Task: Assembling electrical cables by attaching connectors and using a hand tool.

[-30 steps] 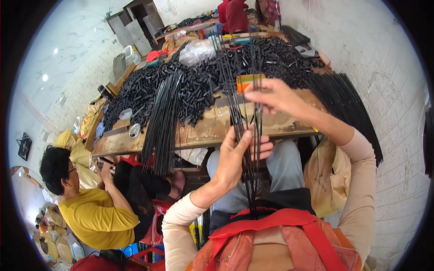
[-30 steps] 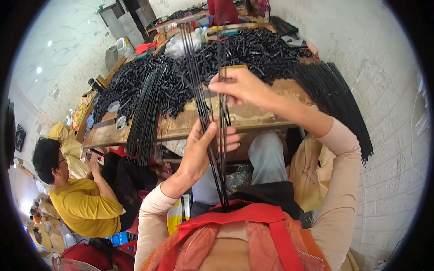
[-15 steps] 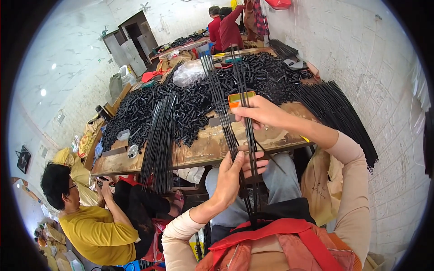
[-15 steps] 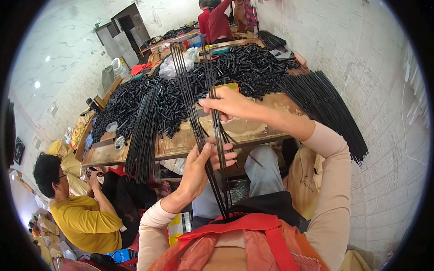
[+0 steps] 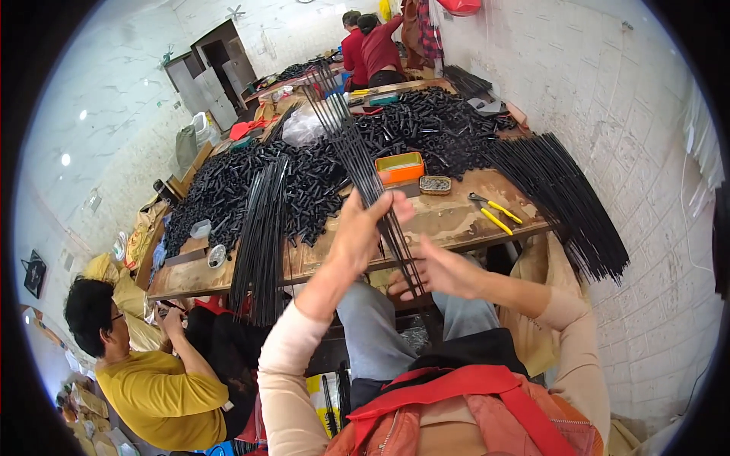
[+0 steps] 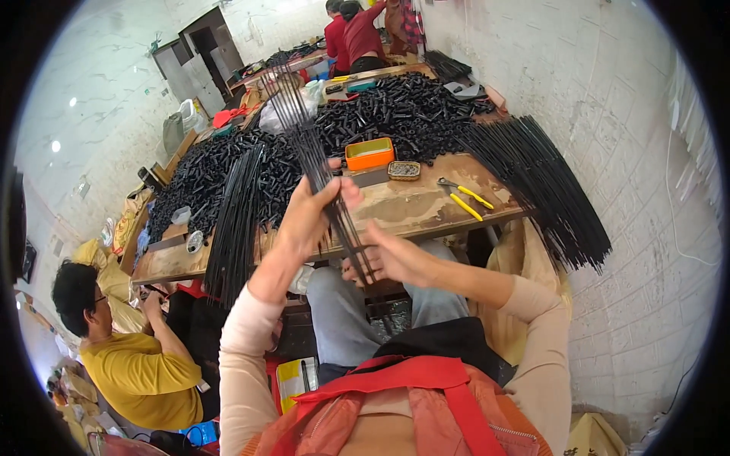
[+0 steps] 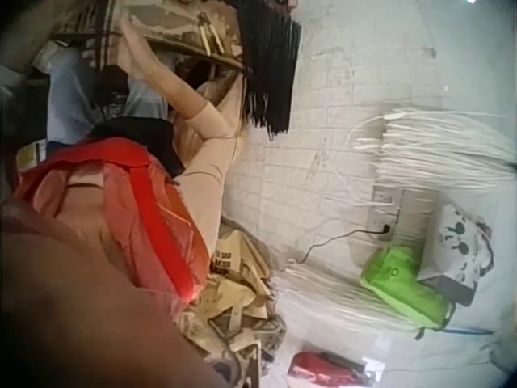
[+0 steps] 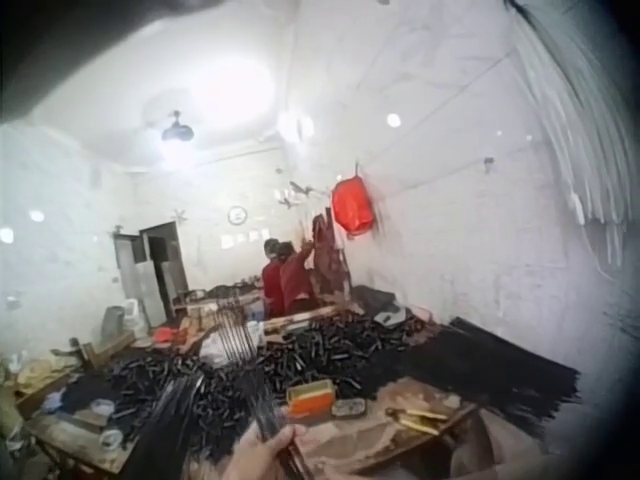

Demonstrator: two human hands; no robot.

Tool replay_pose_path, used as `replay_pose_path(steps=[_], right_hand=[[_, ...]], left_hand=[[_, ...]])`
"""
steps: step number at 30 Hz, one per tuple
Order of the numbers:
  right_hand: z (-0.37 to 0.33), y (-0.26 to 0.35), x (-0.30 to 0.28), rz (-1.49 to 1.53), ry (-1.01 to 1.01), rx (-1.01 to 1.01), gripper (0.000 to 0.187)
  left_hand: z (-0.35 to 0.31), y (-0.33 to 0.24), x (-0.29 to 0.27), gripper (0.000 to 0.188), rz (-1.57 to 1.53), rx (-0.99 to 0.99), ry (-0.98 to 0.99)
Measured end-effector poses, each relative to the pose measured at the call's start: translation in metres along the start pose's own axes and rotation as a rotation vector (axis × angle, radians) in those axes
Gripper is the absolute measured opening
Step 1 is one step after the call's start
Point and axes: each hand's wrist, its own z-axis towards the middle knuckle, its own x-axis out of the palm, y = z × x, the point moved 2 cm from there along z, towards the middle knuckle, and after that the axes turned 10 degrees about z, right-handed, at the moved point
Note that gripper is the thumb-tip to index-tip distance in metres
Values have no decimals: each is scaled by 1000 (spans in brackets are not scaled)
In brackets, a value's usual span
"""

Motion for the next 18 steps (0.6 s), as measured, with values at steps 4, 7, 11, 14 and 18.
replay_pose_path(steps=[4, 7, 11, 14, 18], right_hand=[[3, -20, -13, -130, -90, -199, 38], [-15, -38, 7, -142, -65, -129, 29], [-13, -30, 13, -164, -57, -103, 30], [-17, -37, 10, -166, -16, -60, 31], [-16, -30, 9, -252, -51, -73, 32]], left_hand=[[9, 29, -15, 28, -208, -291, 89], [16, 32, -41, 31, -310, -271, 85], [32, 3, -31, 40, -158, -49, 29], [30, 1, -25, 40, -72, -10, 83], [46, 5, -29, 42, -173, -3, 213]])
